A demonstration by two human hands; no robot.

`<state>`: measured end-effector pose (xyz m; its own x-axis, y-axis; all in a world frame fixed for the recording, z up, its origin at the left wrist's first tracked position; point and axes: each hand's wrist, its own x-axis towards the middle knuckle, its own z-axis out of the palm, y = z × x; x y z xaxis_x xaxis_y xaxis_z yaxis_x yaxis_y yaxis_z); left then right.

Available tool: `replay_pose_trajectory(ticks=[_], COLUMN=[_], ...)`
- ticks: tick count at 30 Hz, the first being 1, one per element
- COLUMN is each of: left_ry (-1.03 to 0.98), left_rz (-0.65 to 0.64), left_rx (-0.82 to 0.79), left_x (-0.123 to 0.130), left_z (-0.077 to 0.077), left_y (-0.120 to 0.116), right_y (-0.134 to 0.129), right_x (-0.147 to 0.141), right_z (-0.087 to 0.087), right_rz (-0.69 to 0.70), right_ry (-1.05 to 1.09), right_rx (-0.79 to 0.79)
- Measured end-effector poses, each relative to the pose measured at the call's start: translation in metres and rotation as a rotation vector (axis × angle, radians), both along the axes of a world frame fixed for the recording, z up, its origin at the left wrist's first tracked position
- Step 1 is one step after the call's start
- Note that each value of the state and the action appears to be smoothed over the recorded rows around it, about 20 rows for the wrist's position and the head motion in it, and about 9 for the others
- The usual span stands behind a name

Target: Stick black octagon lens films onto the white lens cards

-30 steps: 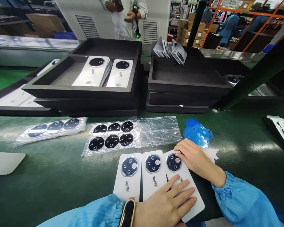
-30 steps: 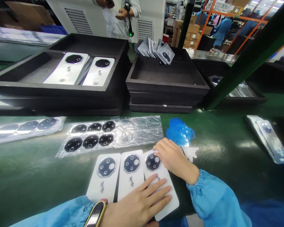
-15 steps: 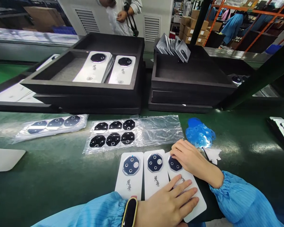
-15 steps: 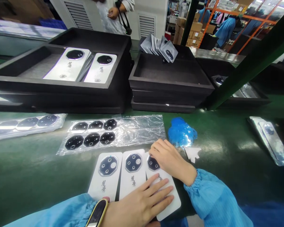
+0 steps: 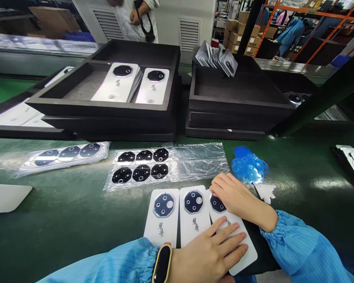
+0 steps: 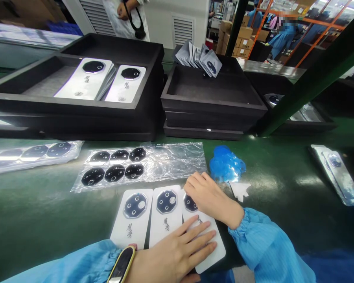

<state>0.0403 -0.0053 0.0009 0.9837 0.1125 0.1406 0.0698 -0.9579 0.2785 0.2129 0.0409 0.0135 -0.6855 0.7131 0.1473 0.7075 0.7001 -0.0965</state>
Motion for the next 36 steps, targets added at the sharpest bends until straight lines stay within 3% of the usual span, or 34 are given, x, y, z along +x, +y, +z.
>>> replay_pose_trajectory(ticks=[17, 23, 27, 36], left_ry=[0.039, 0.036, 0.043, -0.029], left_rz=[-0.01, 0.0, -0.005, -0.008], left_rx=[-0.016, -0.005, -0.007, 0.095], left_x=[0.0, 0.001, 0.002, 0.002], left_z=[0.0, -0.002, -0.002, -0.009], left_y=[-0.001, -0.001, 0.0, -0.002], right_y=[0.002, -0.001, -0.001, -0.002], right_x=[0.014, 0.022, 0.03, 0.034], right_z=[-0.004, 0.006, 0.003, 0.007], right_rz=[0.08, 0.074, 0.064, -0.01], right_ry=[0.123, 0.164, 0.233, 0.352], right_rx=[-0.104, -0.16, -0.219, -0.19])
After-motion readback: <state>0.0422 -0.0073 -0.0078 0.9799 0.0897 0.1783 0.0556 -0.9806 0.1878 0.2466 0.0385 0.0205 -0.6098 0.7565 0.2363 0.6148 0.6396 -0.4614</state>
